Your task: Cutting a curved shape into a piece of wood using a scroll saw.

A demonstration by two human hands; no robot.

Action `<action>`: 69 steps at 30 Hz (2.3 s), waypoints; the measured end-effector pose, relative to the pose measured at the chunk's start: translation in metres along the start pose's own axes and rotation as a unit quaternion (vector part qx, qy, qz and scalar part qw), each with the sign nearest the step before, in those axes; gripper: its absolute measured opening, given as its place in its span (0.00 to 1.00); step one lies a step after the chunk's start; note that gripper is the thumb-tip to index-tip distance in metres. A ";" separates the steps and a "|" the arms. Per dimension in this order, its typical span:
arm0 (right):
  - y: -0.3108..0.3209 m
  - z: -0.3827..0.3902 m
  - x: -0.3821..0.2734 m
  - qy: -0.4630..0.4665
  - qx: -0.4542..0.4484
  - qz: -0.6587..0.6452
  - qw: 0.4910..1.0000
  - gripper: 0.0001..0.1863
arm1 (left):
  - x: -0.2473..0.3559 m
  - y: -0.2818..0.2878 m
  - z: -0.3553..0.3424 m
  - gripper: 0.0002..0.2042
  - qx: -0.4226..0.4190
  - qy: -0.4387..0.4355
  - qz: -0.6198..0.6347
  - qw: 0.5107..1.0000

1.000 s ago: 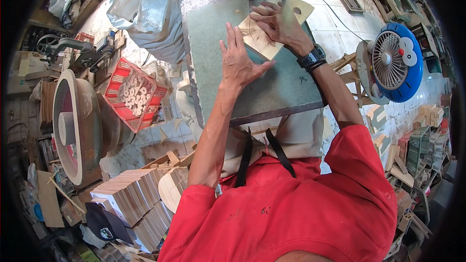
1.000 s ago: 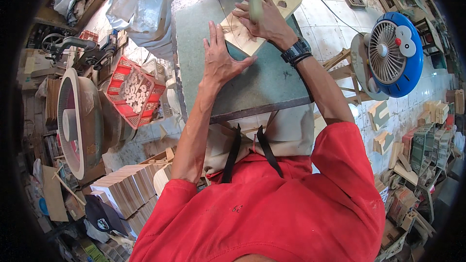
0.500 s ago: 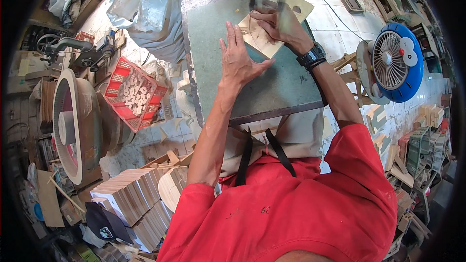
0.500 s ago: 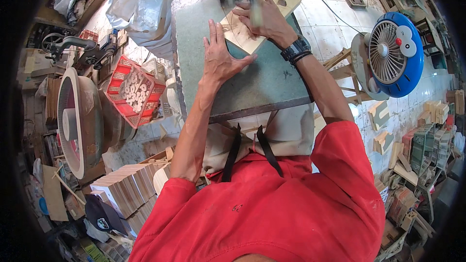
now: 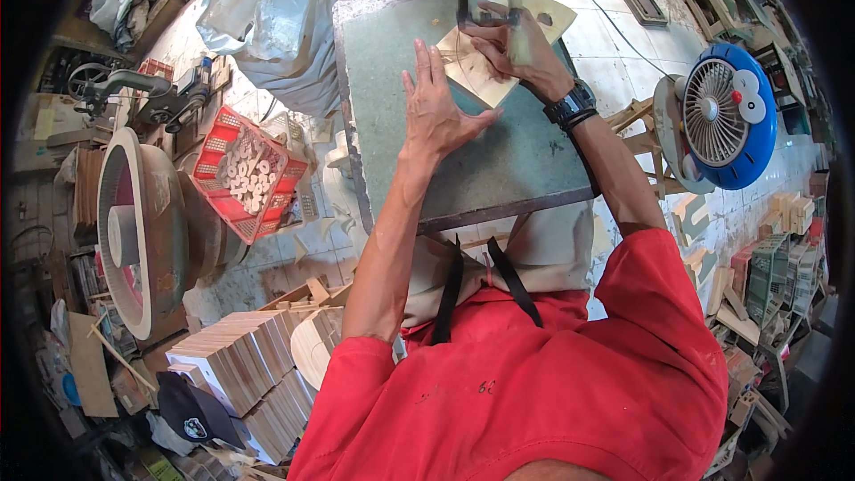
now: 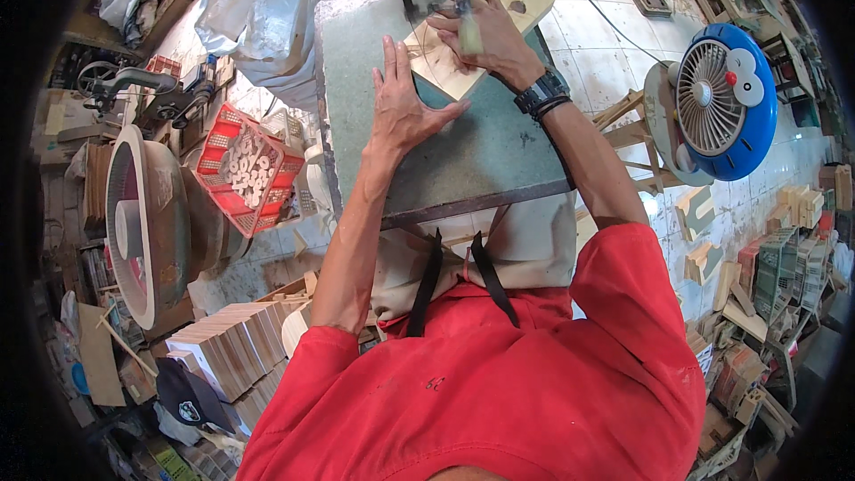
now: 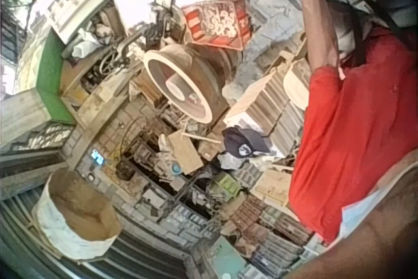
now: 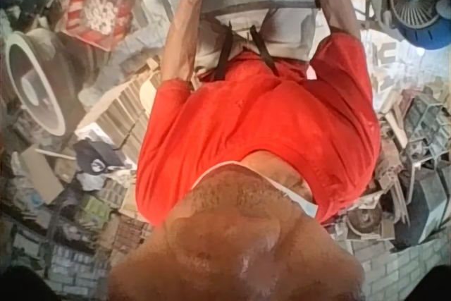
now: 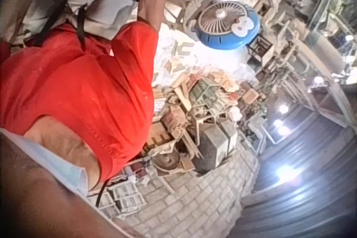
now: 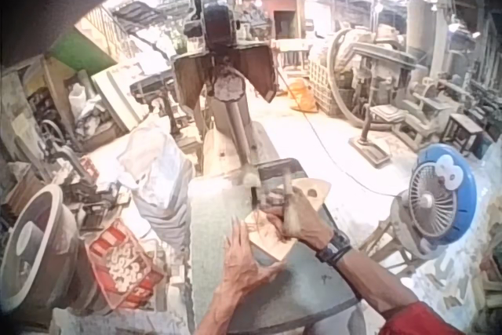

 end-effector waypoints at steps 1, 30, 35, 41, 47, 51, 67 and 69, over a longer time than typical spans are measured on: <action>-0.002 0.000 0.005 -0.001 0.000 0.001 1.000 0.18 | 0.001 0.000 -0.001 0.66 0.000 -0.001 0.001 1.000; 0.009 0.046 -0.008 0.238 -0.097 0.110 0.960 0.35 | 0.001 0.000 -0.012 0.64 -0.021 -0.029 -0.008 0.999; 0.013 0.046 -0.018 0.241 -0.091 0.147 0.955 0.35 | -0.014 0.014 -0.018 0.43 -0.077 -0.050 0.052 0.994; 0.010 0.046 -0.020 0.220 -0.084 0.150 0.960 0.35 | -0.014 0.009 -0.027 0.26 -0.051 -0.017 0.074 0.996; 0.013 0.044 -0.021 0.217 -0.076 0.162 0.960 0.36 | -0.016 0.008 -0.029 0.26 -0.040 -0.009 0.051 0.998; 0.014 0.045 -0.021 0.211 -0.073 0.145 0.964 0.35 | -0.016 0.006 -0.030 0.26 -0.052 -0.004 0.052 0.997; 0.011 0.044 -0.017 0.197 -0.071 0.131 0.969 0.34 | -0.016 0.005 -0.035 0.27 -0.071 -0.001 0.043 0.997; 0.011 0.043 -0.017 0.191 -0.077 0.132 0.970 0.35 | -0.017 0.005 -0.036 0.27 -0.071 0.005 0.048 0.996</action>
Point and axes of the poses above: each hand's wrist, its own z-axis away from the middle knuckle, its own y-axis out of the back of the hand, x = y × z, the point moved 7 cm from there along -z, towards the middle knuckle, and after that the axes turned 12 degrees about y, right-handed, at the moved point
